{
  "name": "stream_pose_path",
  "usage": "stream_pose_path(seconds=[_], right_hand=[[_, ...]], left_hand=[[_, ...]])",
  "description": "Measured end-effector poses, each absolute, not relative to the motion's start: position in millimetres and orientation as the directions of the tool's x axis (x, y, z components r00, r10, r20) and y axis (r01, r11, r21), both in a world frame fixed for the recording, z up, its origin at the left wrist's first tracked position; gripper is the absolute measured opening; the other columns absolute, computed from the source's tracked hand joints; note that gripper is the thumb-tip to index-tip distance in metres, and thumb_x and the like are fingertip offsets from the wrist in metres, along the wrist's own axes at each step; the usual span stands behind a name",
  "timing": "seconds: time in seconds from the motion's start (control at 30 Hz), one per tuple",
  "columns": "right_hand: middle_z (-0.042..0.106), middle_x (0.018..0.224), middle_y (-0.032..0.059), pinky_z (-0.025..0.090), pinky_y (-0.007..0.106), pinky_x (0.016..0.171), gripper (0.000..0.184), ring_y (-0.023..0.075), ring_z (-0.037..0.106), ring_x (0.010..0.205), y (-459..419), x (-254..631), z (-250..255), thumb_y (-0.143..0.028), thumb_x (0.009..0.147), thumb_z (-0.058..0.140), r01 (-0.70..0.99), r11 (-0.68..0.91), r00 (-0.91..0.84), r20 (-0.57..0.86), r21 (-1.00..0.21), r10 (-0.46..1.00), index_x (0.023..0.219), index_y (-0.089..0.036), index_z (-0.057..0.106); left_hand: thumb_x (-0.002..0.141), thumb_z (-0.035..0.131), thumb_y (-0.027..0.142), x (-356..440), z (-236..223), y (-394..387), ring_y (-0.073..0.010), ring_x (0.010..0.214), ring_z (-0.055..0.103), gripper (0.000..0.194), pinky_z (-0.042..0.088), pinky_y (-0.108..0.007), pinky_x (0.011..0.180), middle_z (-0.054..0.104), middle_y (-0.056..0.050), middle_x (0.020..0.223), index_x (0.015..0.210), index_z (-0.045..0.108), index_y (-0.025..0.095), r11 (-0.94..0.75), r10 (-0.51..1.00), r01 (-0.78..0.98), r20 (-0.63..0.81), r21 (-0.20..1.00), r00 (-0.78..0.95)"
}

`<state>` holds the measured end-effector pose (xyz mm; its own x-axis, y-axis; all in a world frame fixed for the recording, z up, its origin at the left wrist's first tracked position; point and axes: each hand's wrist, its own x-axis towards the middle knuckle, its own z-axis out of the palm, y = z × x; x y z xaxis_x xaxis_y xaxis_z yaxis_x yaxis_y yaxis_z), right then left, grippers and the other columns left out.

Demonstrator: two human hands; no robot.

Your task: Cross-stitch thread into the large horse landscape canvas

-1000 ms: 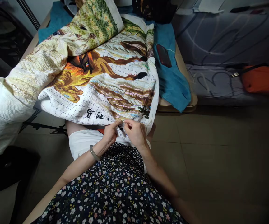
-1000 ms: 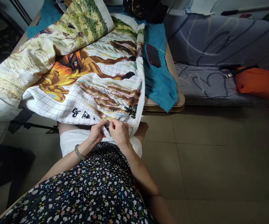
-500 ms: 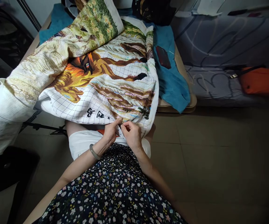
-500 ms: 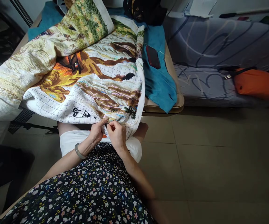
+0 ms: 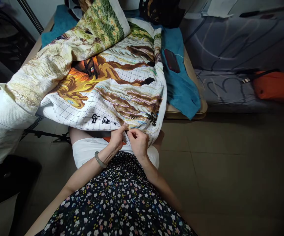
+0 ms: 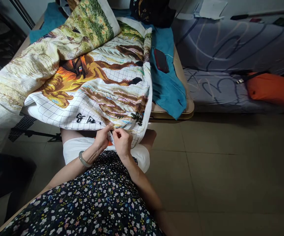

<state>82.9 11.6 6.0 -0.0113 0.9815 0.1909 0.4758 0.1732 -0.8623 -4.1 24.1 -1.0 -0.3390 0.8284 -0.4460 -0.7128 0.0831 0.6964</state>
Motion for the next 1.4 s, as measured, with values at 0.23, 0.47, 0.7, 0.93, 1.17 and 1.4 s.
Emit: stream_pose_path(seconds=[0.23, 0.47, 0.7, 0.93, 1.17, 1.4], right_hand=[[0.066, 0.067, 0.0010, 0.051, 0.025, 0.056, 0.015, 0.0138, 0.062, 0.055, 16.3, 82.3, 10.4, -0.027, 0.077, 0.060, 0.269, 0.001, 0.092, 0.027, -0.963, 0.995, 0.088, -0.016, 0.059], [0.064, 0.065, 0.0001, 0.049, 0.022, 0.049, 0.014, 0.0128, 0.063, 0.052, 28.4, 83.3, 28.3, -0.029, 0.084, 0.053, 0.327, 0.037, -0.071, 0.014, -0.944, 0.997, 0.079, -0.018, 0.058], [0.052, 0.054, -0.0067, 0.051, 0.019, 0.050, 0.030, 0.0034, 0.045, 0.035, 48.3, 205.2, 113.7, -0.014, 0.091, 0.042, -0.460, 0.329, 0.467, 0.091, -0.825, 0.880, 0.063, -0.021, 0.049], [0.039, 0.042, -0.0115, 0.051, 0.024, 0.051, 0.021, 0.0049, 0.030, 0.033, 52.2, 199.5, 102.4, -0.018, 0.085, 0.054, -0.186, 0.497, 0.365, 0.410, -0.848, 0.836, 0.065, -0.022, 0.049], [0.059, 0.057, -0.0022, 0.039, 0.020, 0.045, 0.018, 0.0092, 0.050, 0.046, 23.7, 116.6, 30.3, -0.025, 0.084, 0.052, 0.403, 0.145, -0.268, 0.035, -0.903, 0.963, 0.093, -0.018, 0.066], [0.071, 0.073, 0.0041, 0.045, 0.026, 0.059, 0.025, 0.0152, 0.061, 0.059, 24.3, 110.3, 33.2, -0.023, 0.081, 0.050, 0.614, 0.247, -0.213, 0.145, -0.749, 0.966, 0.090, -0.020, 0.072]], left_hand=[[0.054, 0.079, 0.018, -4.5, -2.4, 21.0, -0.0131, 0.074, 0.061, 0.029, 0.047, -0.028, 0.080, 0.066, -0.002, 0.081, 0.080, 0.066, 0.015, 0.066, 0.860, -0.752, -0.420, 0.656, -0.290], [0.055, 0.080, 0.022, -5.2, -5.4, 18.7, -0.0165, 0.077, 0.063, 0.029, 0.046, -0.033, 0.084, 0.067, -0.003, 0.077, 0.080, 0.066, 0.014, 0.109, 0.863, -0.781, -0.449, 0.614, -0.233], [0.053, 0.082, 0.019, -6.2, -7.4, 21.6, -0.0230, 0.103, 0.062, 0.048, 0.041, -0.038, 0.099, 0.070, -0.007, 0.094, 0.098, 0.066, 0.015, 0.047, 0.853, -0.781, -0.432, 0.622, -0.292], [0.056, 0.081, 0.018, -3.4, -6.3, 22.2, -0.0238, 0.107, 0.061, 0.049, 0.040, -0.039, 0.100, 0.070, -0.007, 0.095, 0.102, 0.066, 0.015, 0.040, 0.862, -0.789, -0.421, 0.613, -0.283], [0.058, 0.080, 0.019, -4.5, -5.5, 20.1, -0.0202, 0.097, 0.063, 0.042, 0.042, -0.036, 0.097, 0.070, -0.006, 0.092, 0.098, 0.066, 0.014, 0.043, 0.877, -0.772, -0.395, 0.634, -0.275], [0.056, 0.080, 0.019, -4.2, -3.2, 20.3, -0.0190, 0.092, 0.064, 0.038, 0.045, -0.034, 0.090, 0.070, -0.005, 0.089, 0.091, 0.066, 0.015, 0.057, 0.870, -0.769, -0.410, 0.637, -0.275]])
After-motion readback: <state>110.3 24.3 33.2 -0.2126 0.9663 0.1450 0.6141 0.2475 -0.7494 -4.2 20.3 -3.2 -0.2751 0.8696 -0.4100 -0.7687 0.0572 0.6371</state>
